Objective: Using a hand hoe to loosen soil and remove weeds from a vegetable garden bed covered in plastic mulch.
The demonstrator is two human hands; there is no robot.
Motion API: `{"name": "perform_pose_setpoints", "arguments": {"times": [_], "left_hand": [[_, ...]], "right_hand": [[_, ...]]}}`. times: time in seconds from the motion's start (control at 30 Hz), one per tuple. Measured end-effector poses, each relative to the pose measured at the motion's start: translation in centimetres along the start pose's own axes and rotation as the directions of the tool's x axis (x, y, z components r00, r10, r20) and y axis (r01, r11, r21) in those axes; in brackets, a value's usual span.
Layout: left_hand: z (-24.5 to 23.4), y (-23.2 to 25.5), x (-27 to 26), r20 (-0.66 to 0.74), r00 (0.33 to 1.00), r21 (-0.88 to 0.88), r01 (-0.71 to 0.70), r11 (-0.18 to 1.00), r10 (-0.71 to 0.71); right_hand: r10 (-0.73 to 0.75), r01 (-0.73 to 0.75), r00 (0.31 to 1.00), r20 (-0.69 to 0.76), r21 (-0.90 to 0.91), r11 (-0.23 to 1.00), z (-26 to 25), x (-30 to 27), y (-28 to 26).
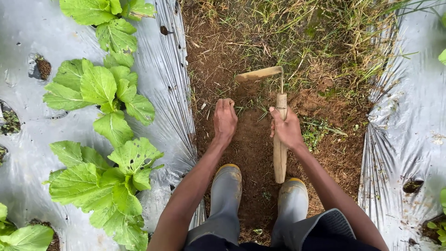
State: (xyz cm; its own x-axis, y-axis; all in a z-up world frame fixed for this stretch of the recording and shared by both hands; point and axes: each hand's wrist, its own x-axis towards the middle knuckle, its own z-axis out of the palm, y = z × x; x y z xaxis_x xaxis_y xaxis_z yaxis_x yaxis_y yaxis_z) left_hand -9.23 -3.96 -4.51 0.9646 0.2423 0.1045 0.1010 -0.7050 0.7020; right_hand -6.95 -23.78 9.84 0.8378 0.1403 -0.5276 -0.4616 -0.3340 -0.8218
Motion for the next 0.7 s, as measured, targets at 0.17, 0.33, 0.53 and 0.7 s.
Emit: {"name": "perform_pose_setpoints", "arguments": {"times": [0.17,0.33,0.53,0.7], "left_hand": [[-3.8,3.6,-0.2,0.16,0.978,0.081,0.121,0.989,-0.132],[-5.8,7.0,0.7,0.27,0.956,0.126,0.087,0.988,-0.119],[-8.8,10.7,0.5,0.398,0.902,0.205,0.092,0.974,-0.169],[-12.1,13.8,0.4,0.521,0.83,0.274,0.057,0.96,-0.198]], "right_hand": [[0.047,-0.024,0.99,0.13,-0.178,0.984,-0.6,0.6,2.2],[-0.011,0.11,0.98,0.199,-0.496,0.862,-4.3,-1.2,-8.8],[-0.201,0.375,0.923,0.329,-0.646,0.665,-4.0,1.6,-14.8],[-0.071,0.25,0.96,0.273,-0.708,0.661,-0.3,7.3,-10.8]]}}
